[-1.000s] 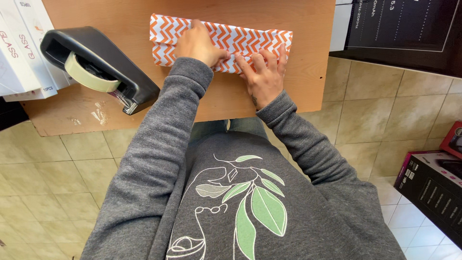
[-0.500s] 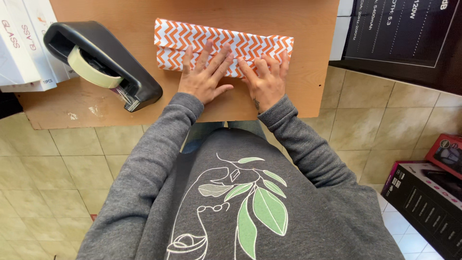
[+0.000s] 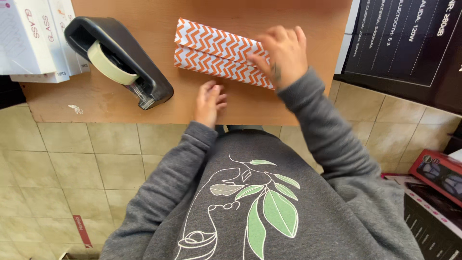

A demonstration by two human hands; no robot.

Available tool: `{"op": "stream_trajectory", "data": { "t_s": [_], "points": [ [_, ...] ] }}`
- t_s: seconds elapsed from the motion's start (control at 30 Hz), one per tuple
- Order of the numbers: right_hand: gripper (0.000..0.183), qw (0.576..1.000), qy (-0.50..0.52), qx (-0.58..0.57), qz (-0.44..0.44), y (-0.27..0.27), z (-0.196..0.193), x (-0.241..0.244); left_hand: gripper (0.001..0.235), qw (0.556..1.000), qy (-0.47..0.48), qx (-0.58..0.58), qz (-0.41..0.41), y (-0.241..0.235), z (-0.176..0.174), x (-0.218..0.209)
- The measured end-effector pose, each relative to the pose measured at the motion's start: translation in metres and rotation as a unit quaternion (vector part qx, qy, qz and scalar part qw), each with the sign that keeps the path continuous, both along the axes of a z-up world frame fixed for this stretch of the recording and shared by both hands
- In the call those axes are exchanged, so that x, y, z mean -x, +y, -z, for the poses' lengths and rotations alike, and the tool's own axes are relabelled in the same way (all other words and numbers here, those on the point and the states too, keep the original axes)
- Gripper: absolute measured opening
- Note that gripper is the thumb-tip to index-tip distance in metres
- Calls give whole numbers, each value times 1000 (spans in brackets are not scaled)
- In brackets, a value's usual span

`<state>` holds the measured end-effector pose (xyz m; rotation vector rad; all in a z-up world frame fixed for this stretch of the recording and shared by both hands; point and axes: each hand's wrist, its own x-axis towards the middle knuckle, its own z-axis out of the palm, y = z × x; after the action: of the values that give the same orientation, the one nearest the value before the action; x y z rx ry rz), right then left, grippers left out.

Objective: The person wraps a small rectangular box in patterned paper by folding the edges and securing them with tape.

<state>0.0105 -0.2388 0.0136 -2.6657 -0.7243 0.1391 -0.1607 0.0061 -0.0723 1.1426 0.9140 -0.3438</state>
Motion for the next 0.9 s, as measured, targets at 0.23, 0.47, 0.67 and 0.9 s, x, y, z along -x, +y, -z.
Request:
{"op": "stream_trajectory", "data": {
  "t_s": [0.23, 0.47, 0.67, 0.9],
  "points": [
    [65, 881, 473, 14, 10, 15, 12, -91, 112, 992, 34, 102, -73, -44, -58, -35],
    [50, 748, 576, -325, 61, 0, 51, 5, 64, 976, -209, -24, 50, -6, -50, -55],
    [73, 609, 442, -636, 167, -17, 93, 92, 60, 798, -249, -265, 480, 58, -117, -125],
    [68, 778, 247, -410, 407, -99, 72, 106, 80, 577, -38, -295, 761, -7, -104, -209]
  ]
}}
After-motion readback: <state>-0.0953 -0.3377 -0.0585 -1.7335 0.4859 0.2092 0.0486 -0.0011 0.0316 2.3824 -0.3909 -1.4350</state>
